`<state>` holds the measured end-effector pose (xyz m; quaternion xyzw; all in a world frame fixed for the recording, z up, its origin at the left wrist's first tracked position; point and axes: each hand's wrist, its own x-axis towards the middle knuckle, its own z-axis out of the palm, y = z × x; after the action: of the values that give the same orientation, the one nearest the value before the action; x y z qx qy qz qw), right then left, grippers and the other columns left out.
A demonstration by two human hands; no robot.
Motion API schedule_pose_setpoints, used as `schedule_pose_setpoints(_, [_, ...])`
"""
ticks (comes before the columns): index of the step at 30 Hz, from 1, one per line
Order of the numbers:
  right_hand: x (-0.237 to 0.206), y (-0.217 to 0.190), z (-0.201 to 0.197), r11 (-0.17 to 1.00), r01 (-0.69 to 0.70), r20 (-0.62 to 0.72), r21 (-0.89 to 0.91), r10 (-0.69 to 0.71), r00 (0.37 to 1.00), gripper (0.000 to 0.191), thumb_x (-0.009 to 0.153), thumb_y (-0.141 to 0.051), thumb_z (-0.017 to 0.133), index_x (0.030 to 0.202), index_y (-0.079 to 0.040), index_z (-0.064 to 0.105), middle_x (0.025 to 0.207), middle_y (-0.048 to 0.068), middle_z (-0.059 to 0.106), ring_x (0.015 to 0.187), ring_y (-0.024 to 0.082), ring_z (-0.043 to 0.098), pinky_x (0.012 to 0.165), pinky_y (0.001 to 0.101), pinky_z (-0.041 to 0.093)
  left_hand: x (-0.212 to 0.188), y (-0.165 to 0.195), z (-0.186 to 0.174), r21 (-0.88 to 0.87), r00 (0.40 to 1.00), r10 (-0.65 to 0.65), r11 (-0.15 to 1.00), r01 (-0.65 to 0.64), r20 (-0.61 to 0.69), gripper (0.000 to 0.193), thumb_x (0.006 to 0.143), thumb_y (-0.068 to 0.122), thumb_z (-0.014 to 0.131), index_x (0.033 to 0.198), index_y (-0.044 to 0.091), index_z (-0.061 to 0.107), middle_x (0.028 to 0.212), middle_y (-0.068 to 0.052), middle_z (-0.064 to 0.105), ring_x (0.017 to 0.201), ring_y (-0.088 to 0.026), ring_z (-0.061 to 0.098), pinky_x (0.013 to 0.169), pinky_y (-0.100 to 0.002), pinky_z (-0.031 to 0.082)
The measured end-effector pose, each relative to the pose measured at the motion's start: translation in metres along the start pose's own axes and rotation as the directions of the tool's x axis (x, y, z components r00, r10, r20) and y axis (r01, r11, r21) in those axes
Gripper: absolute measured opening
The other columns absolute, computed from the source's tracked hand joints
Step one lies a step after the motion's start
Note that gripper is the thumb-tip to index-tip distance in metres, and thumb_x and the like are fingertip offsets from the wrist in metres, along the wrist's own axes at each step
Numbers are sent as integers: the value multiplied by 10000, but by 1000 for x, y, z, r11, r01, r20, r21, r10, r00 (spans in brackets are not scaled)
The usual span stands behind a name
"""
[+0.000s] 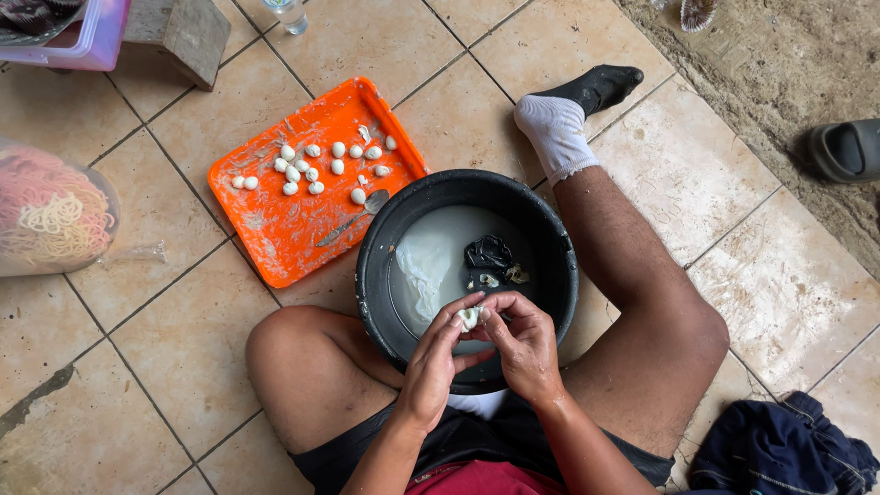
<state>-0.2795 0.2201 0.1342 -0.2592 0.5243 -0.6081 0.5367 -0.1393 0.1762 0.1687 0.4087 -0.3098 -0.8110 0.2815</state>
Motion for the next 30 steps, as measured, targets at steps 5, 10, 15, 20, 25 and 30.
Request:
schedule_pose_setpoints(5, [-6,1,1,990,11,59,-141,-3,998,92,978,-82,668,1001,3,694,875,26,704,801,79,655,720,241,566,1,-11,-2,119,999,19,993,-23,29,383,1047,311,440,1354,103,532,1152,-23,660,1003,-110,647,826,-328,601])
schedule_pose_setpoints(10, [-2,-3,-6,991,-85,165,107,67,984,94,993,-77,658,988,10,692,808,49,695,694,107,642,603,257,529,10,-27,-16,96,987,123,986,-133,103,363,1097,306,506,1333,39,572,950,-36,610,837,-97,562,760,-308,561])
schedule_pose_setpoints(15, [-1,6,-8,995,-46,82,84,39,996,56,984,-56,671,1005,-4,675,879,38,694,783,87,619,695,242,513,16,-24,-29,-244,988,-22,968,60,155,386,1050,332,489,1302,51,568,922,-19,620,835,-96,600,752,-275,550])
schedule_pose_setpoints(20, [6,11,-15,994,-17,-100,109,28,995,91,998,-57,687,1073,-7,688,951,21,656,787,78,537,706,230,449,11,-16,-30,-312,987,-109,940,139,114,387,996,342,496,1256,65,570,889,-55,644,778,-130,614,681,-255,525])
schedule_pose_setpoints(25, [12,-6,-24,977,87,-162,-195,-120,979,257,957,-32,642,1211,-6,661,1133,12,654,1000,62,583,920,219,487,3,3,-84,-416,988,105,898,-142,-110,359,950,194,589,1282,58,579,904,-1,602,723,-65,545,617,-221,464])
schedule_pose_setpoints(30, [11,-22,-16,931,-52,-147,-360,-1,989,355,937,-60,676,1291,-55,668,1129,38,637,951,89,572,881,258,504,58,16,-202,-409,828,150,813,-414,-540,95,1043,205,583,1105,133,582,877,49,548,729,-58,493,644,-209,429])
